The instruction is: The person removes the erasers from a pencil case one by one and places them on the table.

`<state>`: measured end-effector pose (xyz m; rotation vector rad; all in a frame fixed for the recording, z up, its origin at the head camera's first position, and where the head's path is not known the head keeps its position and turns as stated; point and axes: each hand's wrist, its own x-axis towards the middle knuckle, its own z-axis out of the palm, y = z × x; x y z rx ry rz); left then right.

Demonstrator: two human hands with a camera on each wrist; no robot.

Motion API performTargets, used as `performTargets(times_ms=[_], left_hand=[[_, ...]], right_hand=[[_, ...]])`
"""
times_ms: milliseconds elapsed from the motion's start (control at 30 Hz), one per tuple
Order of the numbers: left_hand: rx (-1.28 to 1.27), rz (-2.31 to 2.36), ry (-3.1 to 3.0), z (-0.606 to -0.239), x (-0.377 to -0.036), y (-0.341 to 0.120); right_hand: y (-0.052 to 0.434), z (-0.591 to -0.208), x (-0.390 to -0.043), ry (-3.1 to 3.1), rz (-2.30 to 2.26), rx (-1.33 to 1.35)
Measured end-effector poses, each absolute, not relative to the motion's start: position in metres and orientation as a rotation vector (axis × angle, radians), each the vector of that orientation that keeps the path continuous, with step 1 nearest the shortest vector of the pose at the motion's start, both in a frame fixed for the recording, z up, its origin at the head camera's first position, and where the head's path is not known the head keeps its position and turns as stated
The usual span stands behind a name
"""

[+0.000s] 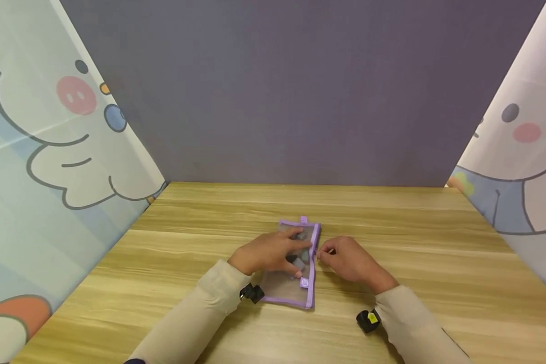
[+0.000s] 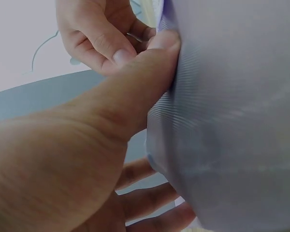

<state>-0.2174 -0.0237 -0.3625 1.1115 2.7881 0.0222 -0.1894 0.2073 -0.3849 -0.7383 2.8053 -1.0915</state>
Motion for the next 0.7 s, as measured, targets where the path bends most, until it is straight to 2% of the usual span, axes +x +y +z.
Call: performTargets(times_ms=[700], left_hand=[[1.057,-0.025,2.8,-0.3658,-0.2201,-0.0206]], right_hand=[[0.2032,-0.3806,-0.1822,2.819,-1.038,-0.808]])
